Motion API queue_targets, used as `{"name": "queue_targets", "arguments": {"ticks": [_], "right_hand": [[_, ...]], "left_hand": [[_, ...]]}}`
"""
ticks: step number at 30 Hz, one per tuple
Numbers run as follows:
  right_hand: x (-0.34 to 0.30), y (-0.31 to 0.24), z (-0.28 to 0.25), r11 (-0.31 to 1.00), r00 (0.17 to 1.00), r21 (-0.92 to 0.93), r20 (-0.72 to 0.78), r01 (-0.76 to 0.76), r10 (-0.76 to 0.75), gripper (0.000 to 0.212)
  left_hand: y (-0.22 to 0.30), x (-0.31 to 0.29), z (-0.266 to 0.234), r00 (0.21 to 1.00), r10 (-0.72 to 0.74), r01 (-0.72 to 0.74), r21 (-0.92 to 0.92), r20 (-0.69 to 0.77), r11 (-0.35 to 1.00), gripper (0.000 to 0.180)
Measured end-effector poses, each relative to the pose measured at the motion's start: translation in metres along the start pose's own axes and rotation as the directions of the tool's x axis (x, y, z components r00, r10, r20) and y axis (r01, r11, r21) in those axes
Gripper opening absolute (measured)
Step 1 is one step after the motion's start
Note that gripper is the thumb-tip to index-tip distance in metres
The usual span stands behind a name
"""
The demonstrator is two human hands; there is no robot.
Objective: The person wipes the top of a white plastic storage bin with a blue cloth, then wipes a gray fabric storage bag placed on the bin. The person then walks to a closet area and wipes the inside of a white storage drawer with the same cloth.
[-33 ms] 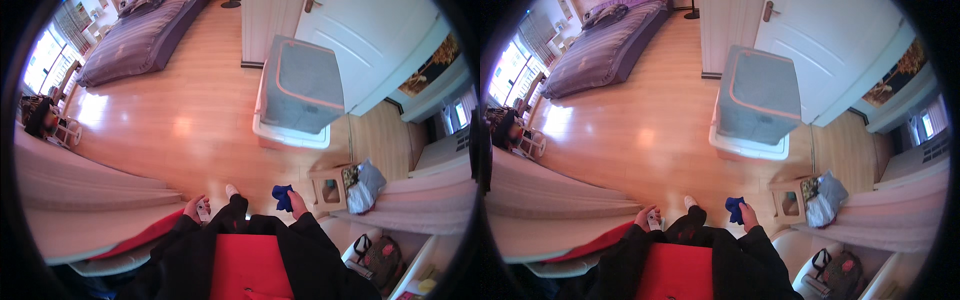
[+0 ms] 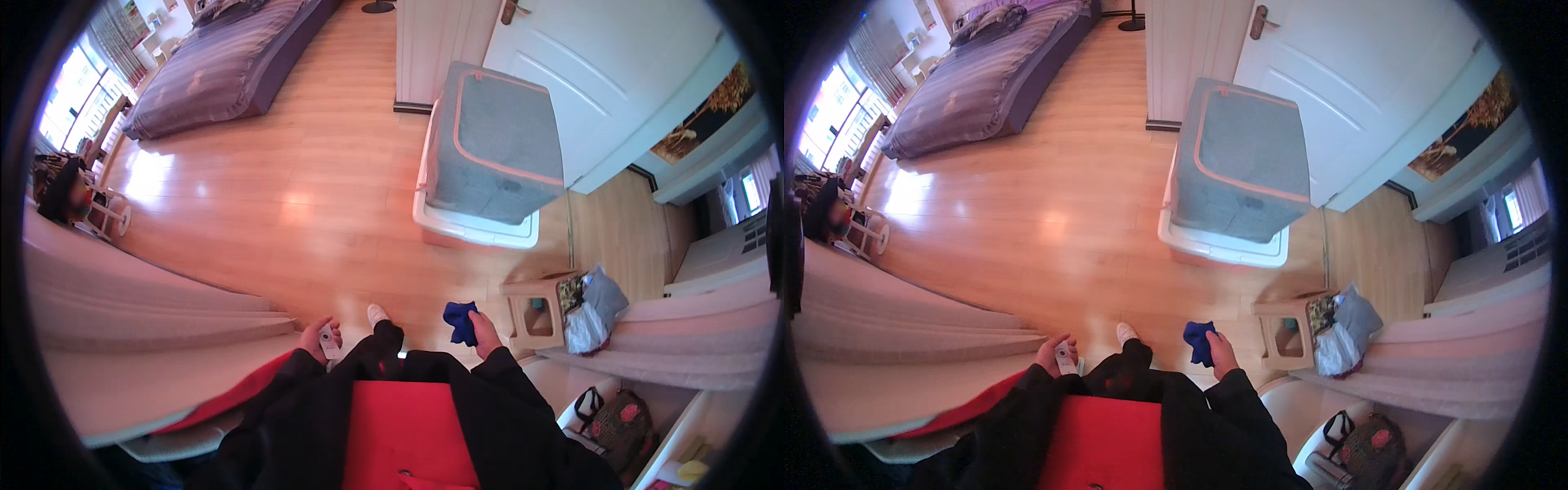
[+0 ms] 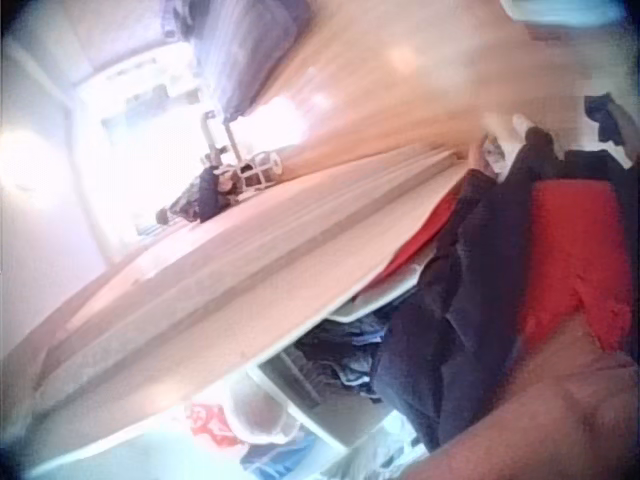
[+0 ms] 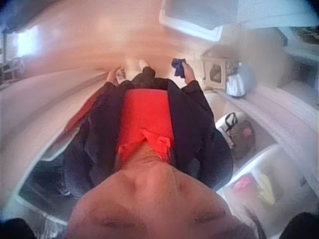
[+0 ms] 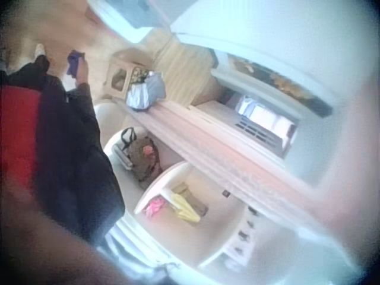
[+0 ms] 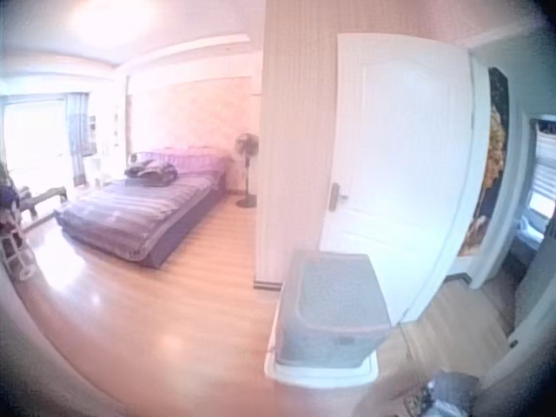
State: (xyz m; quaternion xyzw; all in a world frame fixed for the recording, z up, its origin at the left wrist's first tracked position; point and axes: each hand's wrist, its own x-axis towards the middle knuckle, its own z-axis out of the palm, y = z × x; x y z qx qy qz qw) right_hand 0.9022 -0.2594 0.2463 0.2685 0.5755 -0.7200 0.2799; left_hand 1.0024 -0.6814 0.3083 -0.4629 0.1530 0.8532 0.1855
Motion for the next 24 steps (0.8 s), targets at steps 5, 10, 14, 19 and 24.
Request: {"name": "queue_targets", "arguments": {"ticks": [5,10,14,19,24], "right_hand": [[0.049,-0.082,0.073,0.997,0.991,-0.009,0.108,0.080,-0.078,0.037],[0.087,-0.146,0.165,0.995,0.962,0.098,0.269,0.028,-0.053,0.040],[0.140,-0.189,0.240,0.984,0.925,0.161,0.380,-0.074,0.007,0.042],[0.239,-0.251,0.309,1.000,0.934,0.020,0.358,-0.023,0.015,0.040],[0.310,-0.319,0.397,0.987,0.846,0.156,0.524,0.023,-0.102,0.035]], "left_hand": [[0.094,0.024,0.050,0.998,0.013,-0.014,0.029,0.057,0.999,0.028],[0.162,0.053,0.088,0.983,-0.011,-0.004,0.079,0.182,0.997,0.024],[0.244,0.091,0.086,0.997,-0.059,0.057,0.039,0.041,0.998,0.028],[0.346,0.128,0.078,0.985,0.134,-0.135,-0.005,-0.106,0.991,0.022],[0.439,0.146,0.121,0.950,0.245,-0.201,0.224,-0.192,0.954,0.018]]}}
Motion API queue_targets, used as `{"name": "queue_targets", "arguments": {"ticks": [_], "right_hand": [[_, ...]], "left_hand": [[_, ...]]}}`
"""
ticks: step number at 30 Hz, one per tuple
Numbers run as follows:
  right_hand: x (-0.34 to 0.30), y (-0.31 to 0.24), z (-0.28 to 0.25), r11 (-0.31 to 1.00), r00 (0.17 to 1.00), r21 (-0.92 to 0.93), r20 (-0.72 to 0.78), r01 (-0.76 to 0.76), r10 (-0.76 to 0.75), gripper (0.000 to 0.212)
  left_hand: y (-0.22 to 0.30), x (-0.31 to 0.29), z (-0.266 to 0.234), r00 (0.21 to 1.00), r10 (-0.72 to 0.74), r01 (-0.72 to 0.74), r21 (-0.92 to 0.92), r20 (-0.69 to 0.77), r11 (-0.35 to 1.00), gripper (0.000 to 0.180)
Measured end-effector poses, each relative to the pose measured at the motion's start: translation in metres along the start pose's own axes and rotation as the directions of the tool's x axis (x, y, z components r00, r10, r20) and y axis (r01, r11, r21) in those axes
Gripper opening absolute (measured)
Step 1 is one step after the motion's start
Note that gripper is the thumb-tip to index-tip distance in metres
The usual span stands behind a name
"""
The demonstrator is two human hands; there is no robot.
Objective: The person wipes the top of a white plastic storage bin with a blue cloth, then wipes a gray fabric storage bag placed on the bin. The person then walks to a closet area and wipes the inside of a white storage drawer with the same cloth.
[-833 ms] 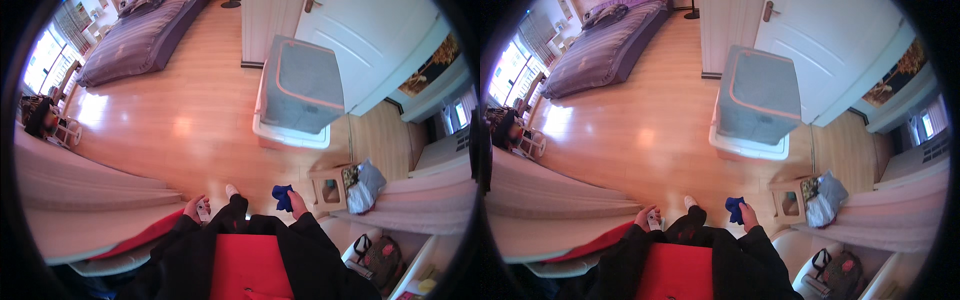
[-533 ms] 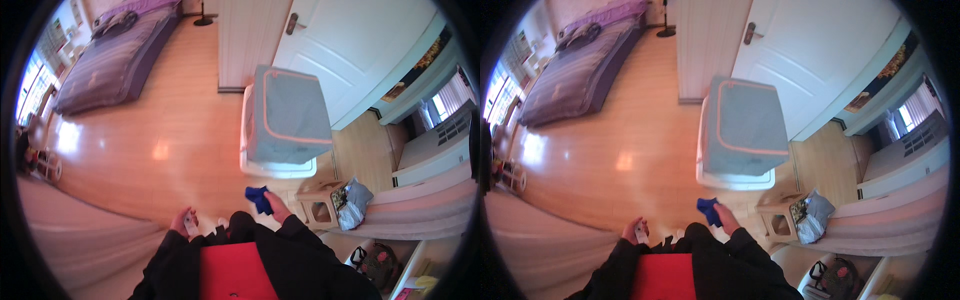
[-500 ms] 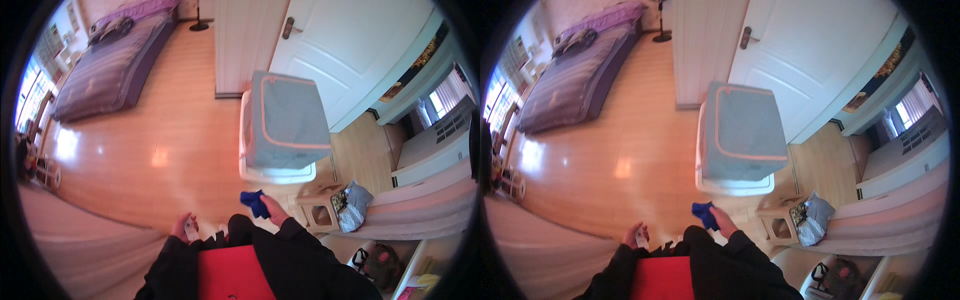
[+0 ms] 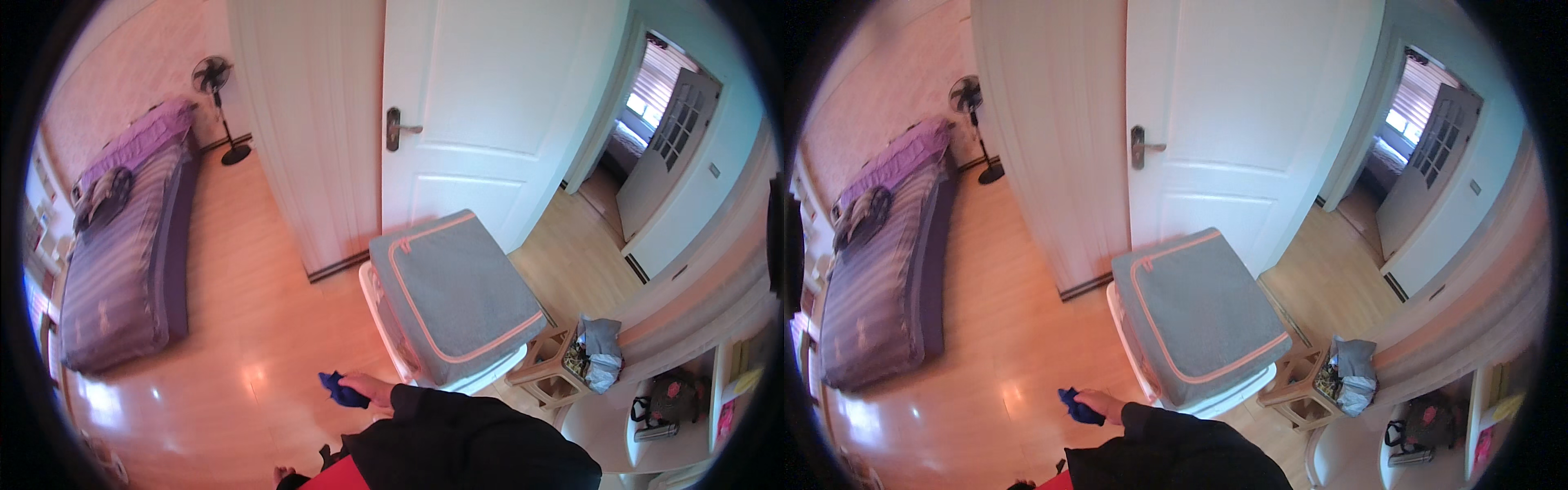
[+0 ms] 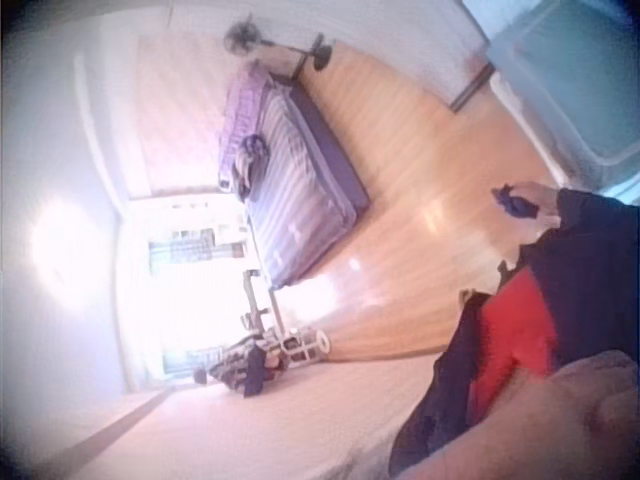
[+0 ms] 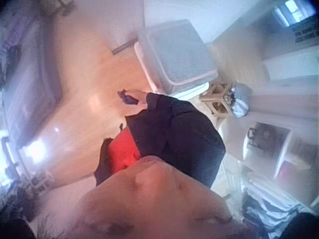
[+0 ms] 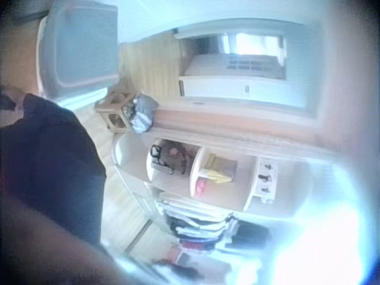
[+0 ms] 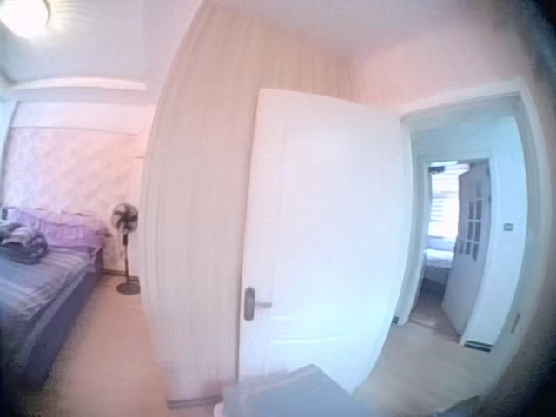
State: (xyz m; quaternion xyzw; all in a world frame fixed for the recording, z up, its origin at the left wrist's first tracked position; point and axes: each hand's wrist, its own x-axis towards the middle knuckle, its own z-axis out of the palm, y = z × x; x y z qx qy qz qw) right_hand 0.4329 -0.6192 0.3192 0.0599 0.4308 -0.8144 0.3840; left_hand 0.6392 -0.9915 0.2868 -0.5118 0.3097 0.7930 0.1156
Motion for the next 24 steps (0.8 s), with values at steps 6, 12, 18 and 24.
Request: {"name": "queue_targets", "arguments": {"ticks": [6,12,18,24], "right_hand": [[0.076,-0.031,0.029,0.998,0.999,0.063,-0.048,-0.018,0.021,0.037],[0.092,-0.038,0.065,0.908,0.950,0.394,-0.313,0.143,-0.014,0.037],[0.094,-0.006,0.035,0.892,0.802,0.381,-0.596,0.244,0.035,0.035],[0.103,0.041,-0.044,0.982,0.673,0.186,-0.721,-0.041,0.164,0.034]], "left_hand": [[0.112,0.056,0.060,0.998,-0.030,0.022,0.165,0.047,0.986,0.017],[0.216,0.113,0.113,0.969,-0.118,0.041,0.331,0.215,0.943,0.016],[0.268,0.155,0.175,0.905,-0.260,0.087,0.452,0.337,0.888,0.017],[0.333,0.200,0.247,0.871,-0.329,0.110,0.509,0.365,0.854,0.019]]}}
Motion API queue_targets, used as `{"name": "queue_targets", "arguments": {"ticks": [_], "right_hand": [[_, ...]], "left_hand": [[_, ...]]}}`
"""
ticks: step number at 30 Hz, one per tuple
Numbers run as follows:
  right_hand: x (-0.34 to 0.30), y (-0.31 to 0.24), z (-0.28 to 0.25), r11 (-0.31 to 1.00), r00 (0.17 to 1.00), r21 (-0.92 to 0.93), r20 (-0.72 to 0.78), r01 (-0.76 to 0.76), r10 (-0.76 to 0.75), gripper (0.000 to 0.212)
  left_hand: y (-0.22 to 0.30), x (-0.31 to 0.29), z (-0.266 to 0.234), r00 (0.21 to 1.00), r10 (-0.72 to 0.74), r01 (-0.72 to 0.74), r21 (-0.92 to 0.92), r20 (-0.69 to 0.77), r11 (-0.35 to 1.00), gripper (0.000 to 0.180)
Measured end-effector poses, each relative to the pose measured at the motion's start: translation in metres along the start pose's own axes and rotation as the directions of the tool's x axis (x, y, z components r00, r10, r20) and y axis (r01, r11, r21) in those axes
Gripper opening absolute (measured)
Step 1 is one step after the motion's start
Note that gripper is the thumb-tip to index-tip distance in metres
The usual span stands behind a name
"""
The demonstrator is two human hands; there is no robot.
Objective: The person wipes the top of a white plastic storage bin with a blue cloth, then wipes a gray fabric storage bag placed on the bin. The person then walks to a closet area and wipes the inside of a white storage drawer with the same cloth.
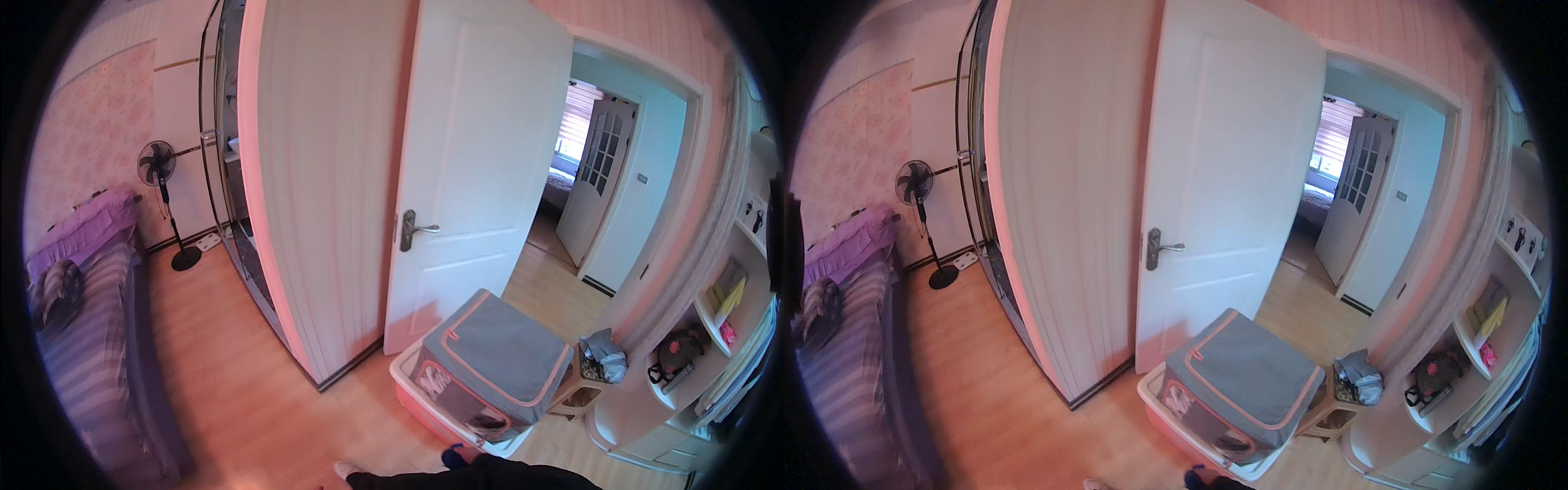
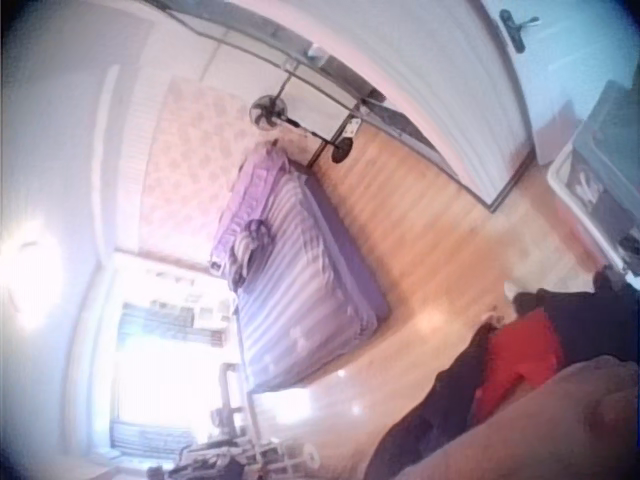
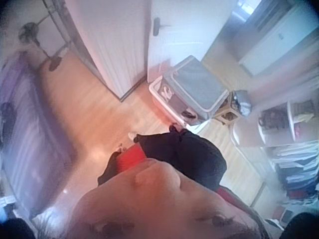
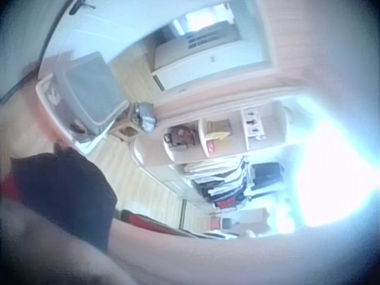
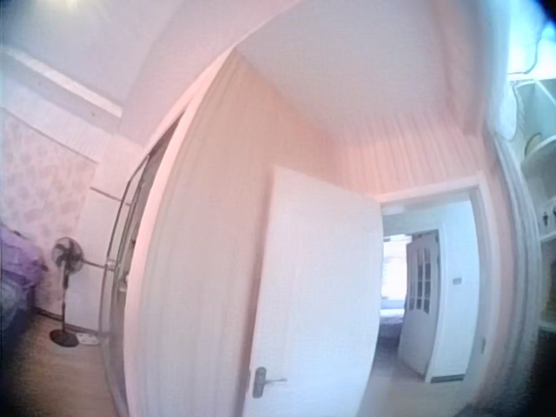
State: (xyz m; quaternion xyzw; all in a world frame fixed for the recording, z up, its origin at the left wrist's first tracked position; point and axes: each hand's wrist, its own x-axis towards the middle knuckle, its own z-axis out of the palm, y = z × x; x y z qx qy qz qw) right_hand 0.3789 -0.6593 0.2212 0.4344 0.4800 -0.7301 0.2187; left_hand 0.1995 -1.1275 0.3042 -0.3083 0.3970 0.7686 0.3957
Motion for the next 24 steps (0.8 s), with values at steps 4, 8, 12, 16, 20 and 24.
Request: {"name": "queue_targets", "arguments": {"ticks": [4,8,12,16,20,24], "right_hand": [[0.040,-0.036,0.022,0.931,0.988,-0.351,-0.141,-0.102,0.055,0.036],[0.100,-0.098,0.095,0.570,0.999,-0.822,-0.017,0.002,-0.027,0.038],[0.189,-0.178,0.229,0.169,0.904,-0.896,0.378,0.412,-0.198,0.040],[0.277,-0.283,0.401,0.843,0.926,-0.398,0.256,0.361,-0.276,0.032],[0.323,-0.368,0.529,0.874,0.887,-0.273,0.354,0.402,-0.297,0.033],[0.328,-0.397,0.577,0.961,0.955,-0.119,0.196,0.249,-0.223,0.032]], "left_hand": [[0.079,0.030,-0.027,0.999,0.024,-0.025,-0.036,-0.029,0.999,0.021],[0.158,0.044,-0.073,0.992,0.080,-0.091,-0.113,-0.102,0.989,0.023],[0.223,0.064,-0.138,0.976,0.170,-0.195,-0.199,-0.135,0.961,0.025],[0.272,0.083,-0.198,0.964,0.259,-0.266,-0.300,-0.063,0.916,0.028],[0.356,0.083,-0.218,0.929,0.284,-0.355,-0.346,-0.239,0.869,0.036],[0.482,0.077,-0.210,0.903,0.335,-0.419,-0.383,-0.269,0.823,0.050]]}}
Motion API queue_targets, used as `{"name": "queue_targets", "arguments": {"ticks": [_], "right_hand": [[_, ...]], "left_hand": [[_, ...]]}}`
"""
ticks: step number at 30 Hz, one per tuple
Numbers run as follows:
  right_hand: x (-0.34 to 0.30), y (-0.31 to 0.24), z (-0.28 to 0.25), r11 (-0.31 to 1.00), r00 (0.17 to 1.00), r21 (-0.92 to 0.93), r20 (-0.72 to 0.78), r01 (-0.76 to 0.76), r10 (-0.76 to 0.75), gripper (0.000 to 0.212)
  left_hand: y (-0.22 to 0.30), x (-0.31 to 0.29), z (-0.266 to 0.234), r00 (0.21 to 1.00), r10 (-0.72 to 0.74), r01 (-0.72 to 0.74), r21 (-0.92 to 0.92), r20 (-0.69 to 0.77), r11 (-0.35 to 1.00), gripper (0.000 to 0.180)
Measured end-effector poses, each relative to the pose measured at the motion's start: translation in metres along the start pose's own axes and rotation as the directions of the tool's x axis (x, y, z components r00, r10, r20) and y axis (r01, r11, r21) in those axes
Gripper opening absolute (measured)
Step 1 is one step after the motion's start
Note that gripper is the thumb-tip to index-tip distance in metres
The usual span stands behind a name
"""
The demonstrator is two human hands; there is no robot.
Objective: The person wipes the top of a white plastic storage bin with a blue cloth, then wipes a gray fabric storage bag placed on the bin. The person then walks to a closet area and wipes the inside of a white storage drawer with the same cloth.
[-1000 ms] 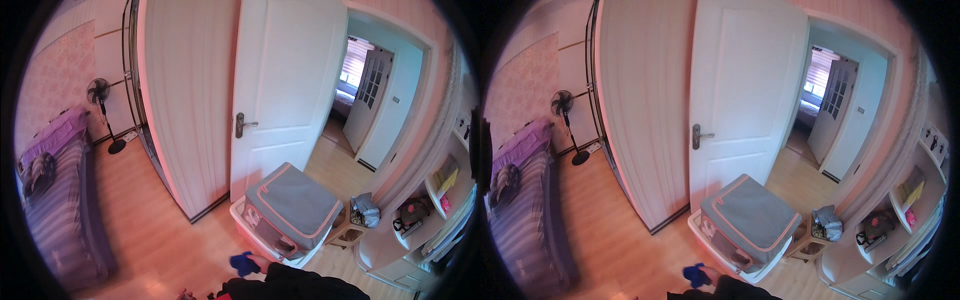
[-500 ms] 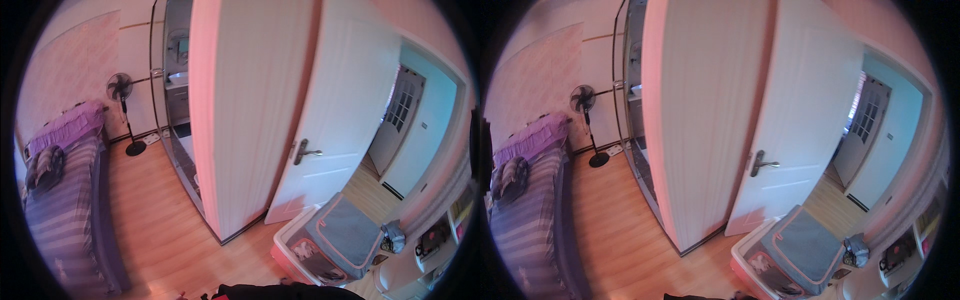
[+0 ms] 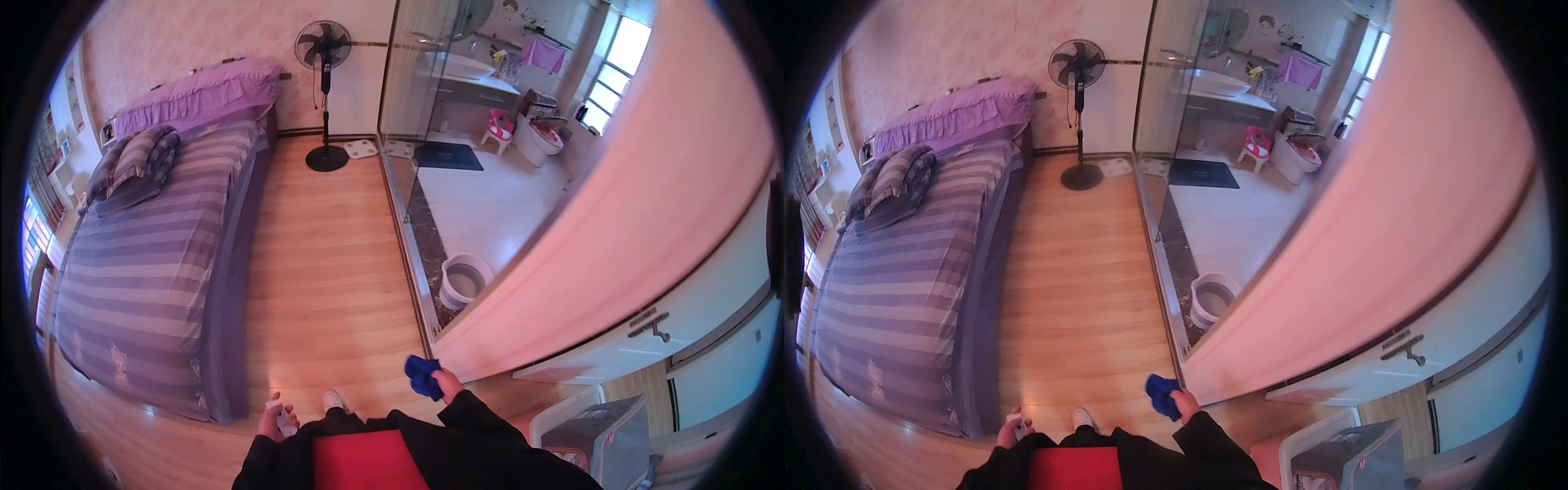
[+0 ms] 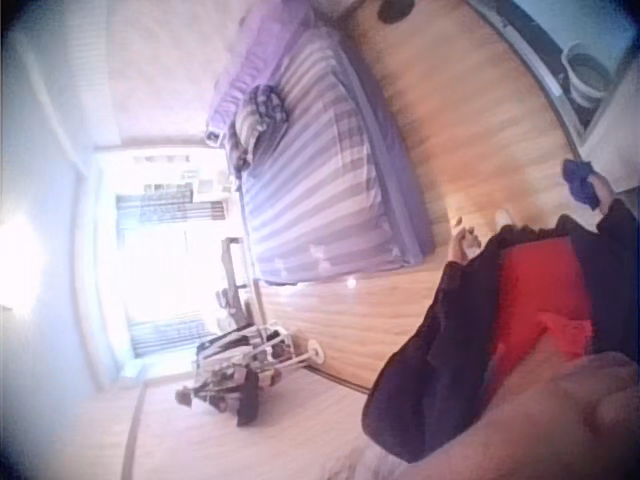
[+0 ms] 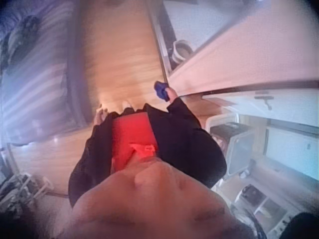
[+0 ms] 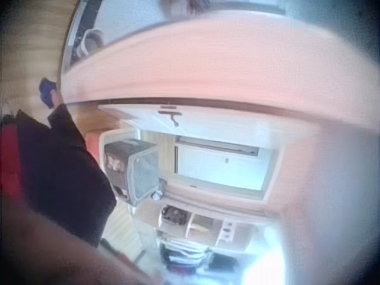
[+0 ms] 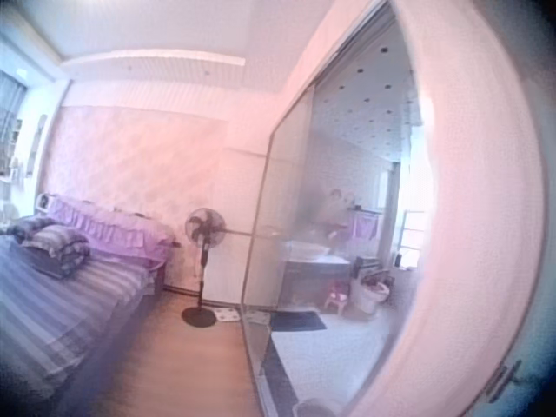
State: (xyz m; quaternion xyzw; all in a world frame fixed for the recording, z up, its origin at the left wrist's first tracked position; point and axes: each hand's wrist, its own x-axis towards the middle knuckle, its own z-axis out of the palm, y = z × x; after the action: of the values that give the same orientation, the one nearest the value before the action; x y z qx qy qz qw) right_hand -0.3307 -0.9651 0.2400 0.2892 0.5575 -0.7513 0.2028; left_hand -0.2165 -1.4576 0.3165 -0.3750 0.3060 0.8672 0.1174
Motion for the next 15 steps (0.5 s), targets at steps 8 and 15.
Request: {"name": "queue_targets", "arguments": {"ticks": [8,15], "right_hand": [[0.012,0.042,-0.054,0.699,0.972,-0.707,-0.224,-0.110,-0.073,0.049],[0.106,0.040,-0.027,0.192,1.000,-0.981,-0.026,-0.024,-0.007,0.028]], "left_hand": [[0.160,0.147,0.137,0.987,-0.154,0.147,0.109,0.056,0.983,0.031],[0.198,0.303,0.263,0.968,-0.204,0.153,0.302,0.145,0.941,0.029]]}}
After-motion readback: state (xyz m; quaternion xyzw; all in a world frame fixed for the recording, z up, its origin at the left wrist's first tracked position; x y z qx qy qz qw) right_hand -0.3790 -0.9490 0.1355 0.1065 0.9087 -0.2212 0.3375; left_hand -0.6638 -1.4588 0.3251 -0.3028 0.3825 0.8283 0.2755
